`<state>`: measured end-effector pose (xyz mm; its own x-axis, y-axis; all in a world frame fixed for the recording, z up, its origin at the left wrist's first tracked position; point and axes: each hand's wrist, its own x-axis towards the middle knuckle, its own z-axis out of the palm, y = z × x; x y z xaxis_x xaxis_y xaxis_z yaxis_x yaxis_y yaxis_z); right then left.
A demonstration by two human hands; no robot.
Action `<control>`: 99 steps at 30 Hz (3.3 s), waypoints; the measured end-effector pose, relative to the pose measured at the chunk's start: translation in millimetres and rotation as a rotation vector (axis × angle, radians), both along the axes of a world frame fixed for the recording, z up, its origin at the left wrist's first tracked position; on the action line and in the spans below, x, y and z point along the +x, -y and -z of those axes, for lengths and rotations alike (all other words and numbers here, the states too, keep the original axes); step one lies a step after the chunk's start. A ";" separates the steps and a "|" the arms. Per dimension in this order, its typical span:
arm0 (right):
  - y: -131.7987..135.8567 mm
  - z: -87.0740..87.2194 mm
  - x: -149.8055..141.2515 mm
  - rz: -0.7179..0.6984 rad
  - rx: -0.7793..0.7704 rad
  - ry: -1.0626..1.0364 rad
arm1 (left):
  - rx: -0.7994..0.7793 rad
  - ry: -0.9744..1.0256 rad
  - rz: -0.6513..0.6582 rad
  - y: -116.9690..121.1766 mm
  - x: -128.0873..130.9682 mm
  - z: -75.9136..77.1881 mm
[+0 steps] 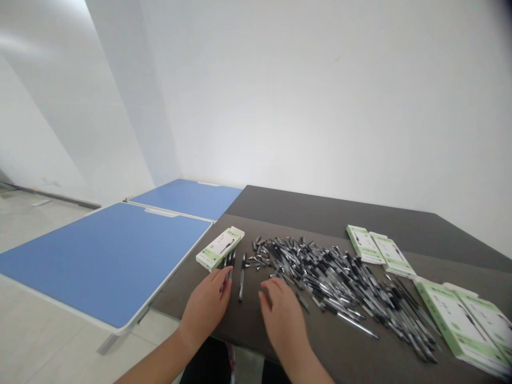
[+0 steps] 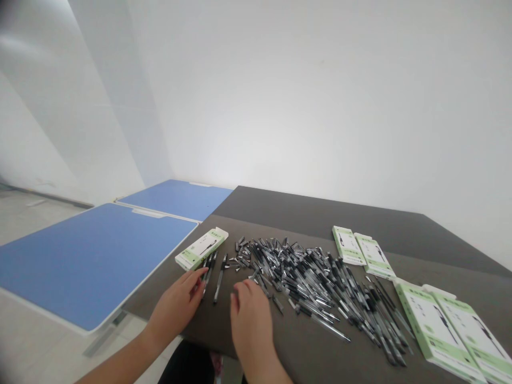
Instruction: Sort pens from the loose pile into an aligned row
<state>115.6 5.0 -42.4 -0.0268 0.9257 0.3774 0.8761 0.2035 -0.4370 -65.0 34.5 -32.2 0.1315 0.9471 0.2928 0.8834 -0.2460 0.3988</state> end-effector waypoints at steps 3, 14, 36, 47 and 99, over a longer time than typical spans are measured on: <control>-10.2 -8.4 60.3 0.143 0.008 0.159 | -0.004 0.060 0.038 7.1 3.5 -4.2; -43.6 -5.5 116.8 0.044 -0.068 0.533 | 0.023 0.135 0.135 9.4 17.3 -5.4; -61.5 -21.3 104.6 0.108 -0.079 -0.719 | 0.111 0.065 0.157 -47.8 34.0 -14.1; -56.1 -12.9 115.6 0.105 -0.099 -0.890 | 0.185 -0.508 0.706 -126.2 89.2 -14.5; -43.2 -17.6 84.8 -0.274 -0.555 -1.225 | 0.522 -0.365 0.819 -52.2 81.4 -46.8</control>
<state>200.3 48.2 -24.8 -0.1522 0.9807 -0.1228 -0.1651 -0.1477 -0.9751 16.4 86.7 14.6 0.8410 0.2944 0.4539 0.4135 -0.8908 -0.1884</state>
